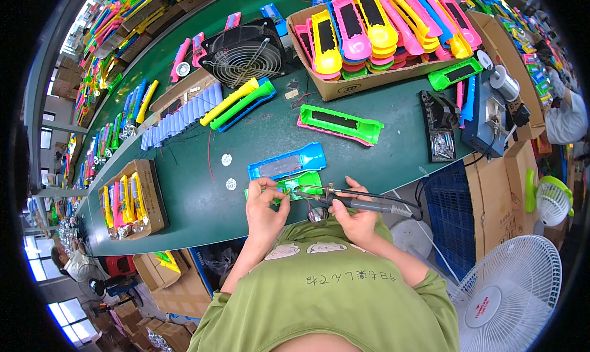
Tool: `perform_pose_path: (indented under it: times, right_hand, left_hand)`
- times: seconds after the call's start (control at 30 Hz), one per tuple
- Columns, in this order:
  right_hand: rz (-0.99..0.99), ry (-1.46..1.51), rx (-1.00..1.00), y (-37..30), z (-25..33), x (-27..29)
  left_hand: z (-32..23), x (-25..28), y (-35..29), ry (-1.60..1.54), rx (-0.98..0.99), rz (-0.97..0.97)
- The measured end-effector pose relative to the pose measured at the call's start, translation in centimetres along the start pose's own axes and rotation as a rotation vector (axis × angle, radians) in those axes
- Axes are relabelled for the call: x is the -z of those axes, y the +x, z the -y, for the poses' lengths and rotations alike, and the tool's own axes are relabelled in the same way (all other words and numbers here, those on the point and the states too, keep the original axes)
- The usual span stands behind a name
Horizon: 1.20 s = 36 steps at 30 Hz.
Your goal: The person solders internal wires, battery springs, and other electronic components into plastic LED housings using a soldering iron, then covers the components with plastic covers.
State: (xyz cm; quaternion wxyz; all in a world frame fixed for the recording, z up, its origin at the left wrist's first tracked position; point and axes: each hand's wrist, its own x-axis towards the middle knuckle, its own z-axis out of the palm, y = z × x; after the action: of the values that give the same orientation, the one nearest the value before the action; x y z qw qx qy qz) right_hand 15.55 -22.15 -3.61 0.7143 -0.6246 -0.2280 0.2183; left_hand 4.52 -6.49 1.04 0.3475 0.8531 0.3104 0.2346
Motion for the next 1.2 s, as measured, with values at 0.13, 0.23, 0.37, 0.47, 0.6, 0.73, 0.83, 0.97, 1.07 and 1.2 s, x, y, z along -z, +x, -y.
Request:
perform_pose_path:
  times: [0.13, 0.23, 0.37, 0.47, 0.6, 0.73, 0.83, 0.97, 1.07, 1.2]
  right_hand:
    - [0.028, -0.036, 0.015, 0.2, 0.3, -0.1]
    - [-0.001, 0.048, -0.03, 0.2, 0.9, -0.3]
    - [0.015, -0.008, 0.021, 0.3, 0.6, 0.5]
    - [-0.041, 0.067, -0.01, 0.4, 2.4, -0.2]
    - [-0.022, -0.03, 0.173, 0.8, 1.4, 0.2]
    - [-0.055, -0.038, 0.158, 0.7, 1.4, 0.2]
    - [-0.042, -0.057, 0.162, 0.9, 1.8, 0.4]
    - [-0.006, -0.084, 0.241, 1.0, 2.6, 0.4]
    - [0.003, -0.084, 0.243, 1.1, 2.1, 0.5]
    - [0.0, -0.043, 0.186, 0.8, 1.6, 0.1]
  left_hand:
    - [-0.1, 0.0, 0.0, -0.031, 0.035, 0.007]
    - [-0.1, -0.1, 0.1, -0.022, 0.03, 0.006]
    - [-0.3, 0.0, 0.2, 0.012, 0.018, 0.018]
    - [-0.5, 0.2, 0.4, 0.023, 0.022, 0.029]
    - [-0.6, 0.2, 0.5, 0.046, 0.004, 0.033]
    - [-1.2, 0.4, 0.7, 0.062, -0.011, 0.028]
    - [-0.9, 0.5, -0.4, -0.126, 0.042, -0.035]
    - [-0.9, 1.9, -4.9, -1.007, 0.591, -0.112]
    - [0.0, 3.4, -6.6, -1.309, 0.96, -0.17]
    - [3.3, 2.8, -7.9, -0.932, 0.636, -0.269]
